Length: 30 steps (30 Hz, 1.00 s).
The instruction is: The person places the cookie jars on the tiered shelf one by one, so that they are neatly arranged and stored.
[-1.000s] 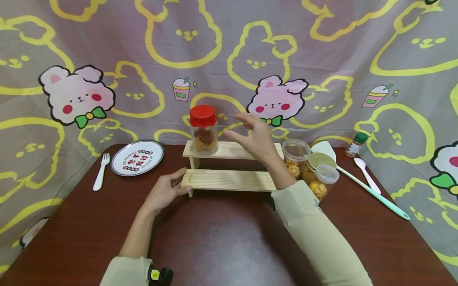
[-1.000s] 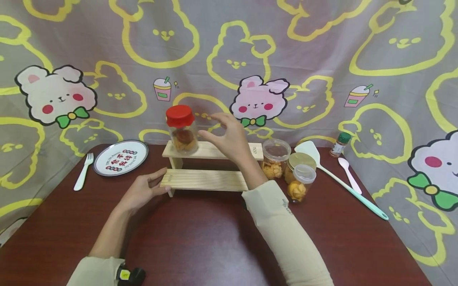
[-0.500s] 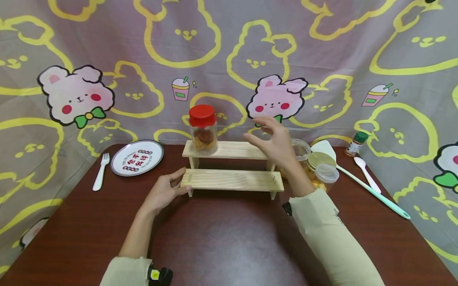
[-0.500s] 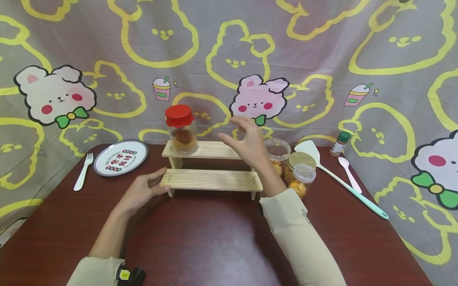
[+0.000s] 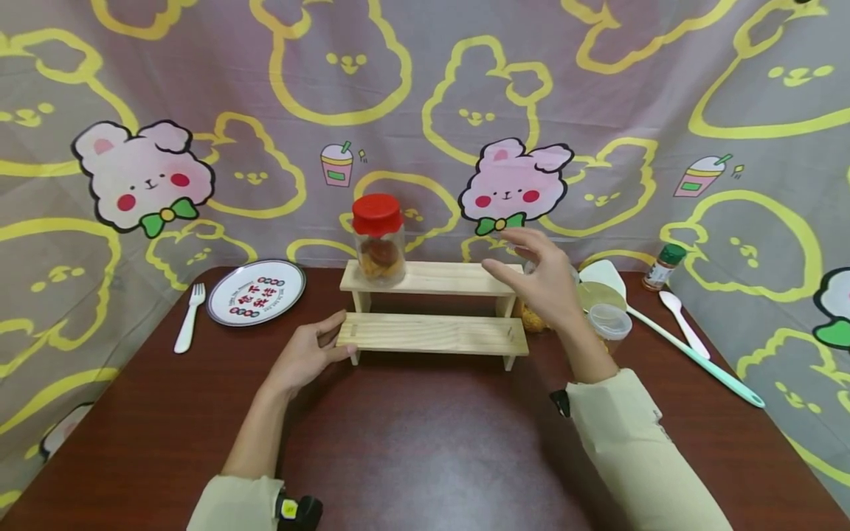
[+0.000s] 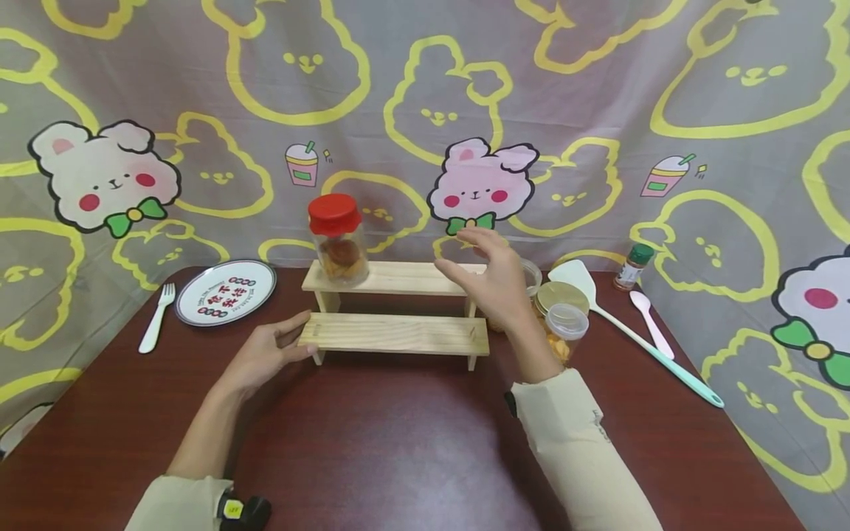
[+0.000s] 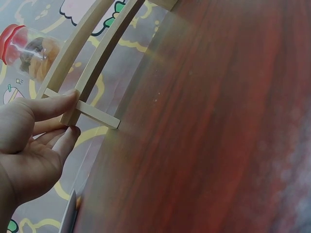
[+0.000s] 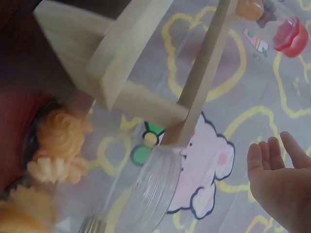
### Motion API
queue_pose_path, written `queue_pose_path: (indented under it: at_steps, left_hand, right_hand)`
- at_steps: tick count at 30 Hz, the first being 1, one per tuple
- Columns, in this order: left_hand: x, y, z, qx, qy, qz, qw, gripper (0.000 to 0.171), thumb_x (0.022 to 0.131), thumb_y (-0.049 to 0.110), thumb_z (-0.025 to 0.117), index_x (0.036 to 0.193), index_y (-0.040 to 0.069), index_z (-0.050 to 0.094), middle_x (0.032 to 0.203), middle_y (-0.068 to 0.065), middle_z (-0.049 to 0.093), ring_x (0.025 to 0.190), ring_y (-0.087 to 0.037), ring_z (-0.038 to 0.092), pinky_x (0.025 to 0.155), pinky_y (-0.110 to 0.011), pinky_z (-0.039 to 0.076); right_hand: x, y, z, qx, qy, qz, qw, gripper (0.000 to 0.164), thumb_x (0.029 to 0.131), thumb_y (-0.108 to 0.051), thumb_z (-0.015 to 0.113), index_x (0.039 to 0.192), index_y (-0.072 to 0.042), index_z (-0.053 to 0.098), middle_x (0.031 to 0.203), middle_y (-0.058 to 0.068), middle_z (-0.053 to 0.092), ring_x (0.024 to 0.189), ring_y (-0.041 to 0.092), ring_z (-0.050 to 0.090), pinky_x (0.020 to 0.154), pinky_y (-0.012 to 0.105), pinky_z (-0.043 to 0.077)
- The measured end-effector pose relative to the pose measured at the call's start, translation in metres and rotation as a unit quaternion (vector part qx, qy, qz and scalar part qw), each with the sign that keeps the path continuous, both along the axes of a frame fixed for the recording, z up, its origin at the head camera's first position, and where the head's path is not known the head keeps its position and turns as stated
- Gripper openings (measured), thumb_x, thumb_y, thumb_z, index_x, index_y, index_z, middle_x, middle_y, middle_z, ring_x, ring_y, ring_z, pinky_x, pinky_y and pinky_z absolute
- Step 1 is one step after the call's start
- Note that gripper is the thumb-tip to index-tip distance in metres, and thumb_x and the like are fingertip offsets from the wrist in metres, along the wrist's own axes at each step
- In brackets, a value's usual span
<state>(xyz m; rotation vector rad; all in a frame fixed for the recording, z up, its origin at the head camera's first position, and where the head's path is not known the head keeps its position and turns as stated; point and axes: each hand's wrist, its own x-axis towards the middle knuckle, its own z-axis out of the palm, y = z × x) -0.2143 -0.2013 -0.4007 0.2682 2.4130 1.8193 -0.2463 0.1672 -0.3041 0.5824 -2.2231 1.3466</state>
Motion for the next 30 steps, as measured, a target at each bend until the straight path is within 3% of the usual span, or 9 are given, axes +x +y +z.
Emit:
queue_pose_path:
  at_steps: [11, 21, 30]
  left_hand:
    - [-0.001, 0.002, -0.003, 0.007, -0.004, -0.001, 1.0, 0.071, 0.091, -0.003, 0.072, 0.15, -0.013, 0.034, 0.159, -0.025, 0.031, 0.141, -0.031, 0.037, 0.108, -0.026, 0.042]
    - [0.0, 0.001, 0.001, -0.002, 0.001, -0.003, 1.0, 0.07, 0.092, -0.002, 0.072, 0.151, -0.013, 0.034, 0.159, -0.025, 0.031, 0.142, -0.032, 0.036, 0.109, -0.028, 0.041]
    - [0.0, 0.001, 0.002, -0.001, -0.005, 0.0, 1.0, 0.071, 0.092, -0.002, 0.071, 0.151, -0.012, 0.033, 0.159, -0.025, 0.031, 0.142, -0.031, 0.037, 0.108, -0.027, 0.042]
  right_hand:
    - [0.008, 0.037, -0.011, 0.018, -0.045, -0.041, 0.998, 0.054, 0.087, -0.014, 0.083, 0.134, 0.004, 0.062, 0.135, 0.017, 0.058, 0.126, 0.033, 0.054, 0.107, 0.051, 0.048]
    - [0.013, 0.077, -0.01, 0.097, -0.105, -0.017, 0.99, 0.057, 0.092, -0.028, 0.078, 0.14, -0.003, 0.059, 0.142, 0.016, 0.055, 0.128, 0.044, 0.052, 0.104, 0.061, 0.048]
    - [0.017, 0.1, -0.011, 0.126, -0.124, -0.045, 0.983, 0.061, 0.091, -0.032, 0.078, 0.141, -0.004, 0.058, 0.143, 0.016, 0.055, 0.129, 0.037, 0.05, 0.105, 0.059, 0.046]
